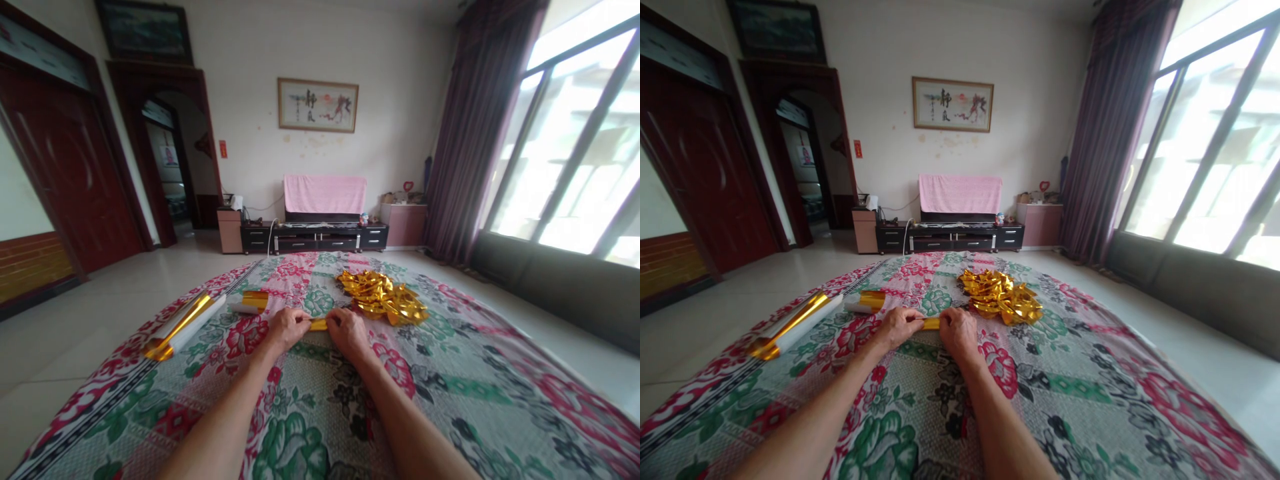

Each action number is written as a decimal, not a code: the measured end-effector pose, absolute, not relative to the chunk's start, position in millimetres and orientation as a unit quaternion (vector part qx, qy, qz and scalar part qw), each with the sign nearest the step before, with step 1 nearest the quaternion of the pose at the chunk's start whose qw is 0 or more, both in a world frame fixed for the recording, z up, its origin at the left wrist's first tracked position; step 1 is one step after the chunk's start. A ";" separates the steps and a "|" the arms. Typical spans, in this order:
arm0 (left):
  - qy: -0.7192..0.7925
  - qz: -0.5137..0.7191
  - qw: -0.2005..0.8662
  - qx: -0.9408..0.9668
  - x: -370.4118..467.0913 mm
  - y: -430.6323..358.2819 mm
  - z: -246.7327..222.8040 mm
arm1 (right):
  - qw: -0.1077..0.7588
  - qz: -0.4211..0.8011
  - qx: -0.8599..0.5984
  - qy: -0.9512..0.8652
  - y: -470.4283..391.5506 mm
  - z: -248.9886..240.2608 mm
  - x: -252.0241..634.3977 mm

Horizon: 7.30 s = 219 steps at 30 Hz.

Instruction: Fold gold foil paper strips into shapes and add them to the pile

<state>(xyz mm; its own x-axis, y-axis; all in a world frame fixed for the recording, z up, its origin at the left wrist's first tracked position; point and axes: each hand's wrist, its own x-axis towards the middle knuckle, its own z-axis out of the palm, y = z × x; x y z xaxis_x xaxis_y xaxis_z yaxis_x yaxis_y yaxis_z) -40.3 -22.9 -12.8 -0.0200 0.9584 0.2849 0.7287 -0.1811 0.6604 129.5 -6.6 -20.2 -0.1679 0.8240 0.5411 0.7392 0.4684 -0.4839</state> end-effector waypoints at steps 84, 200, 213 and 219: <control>0.641 0.236 -0.013 0.730 -33.3 -33.7 -8.0 | 0.266 0.034 -0.577 -0.771 -30.8 -7.4 121.6; 0.506 0.492 0.328 0.627 -43.1 -28.9 -3.5 | 0.569 0.203 -0.433 -0.669 -13.3 -17.6 123.5; 0.512 0.481 0.295 0.648 -39.9 -34.5 5.7 | 0.464 0.043 -0.365 -0.806 -33.5 -2.7 122.5; 0.533 0.474 0.264 0.649 -38.8 -34.4 4.4 | 0.448 0.046 -0.348 -0.822 -31.5 -3.8 121.0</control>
<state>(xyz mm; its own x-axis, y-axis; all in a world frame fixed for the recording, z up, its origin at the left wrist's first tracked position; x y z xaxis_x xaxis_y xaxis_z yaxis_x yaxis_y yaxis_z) -38.8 -34.4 4.4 -0.0175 0.9419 0.3355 0.4419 -0.2937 0.8476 121.0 -31.5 -3.8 -0.3570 0.6129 0.7049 0.5304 0.7542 -0.3871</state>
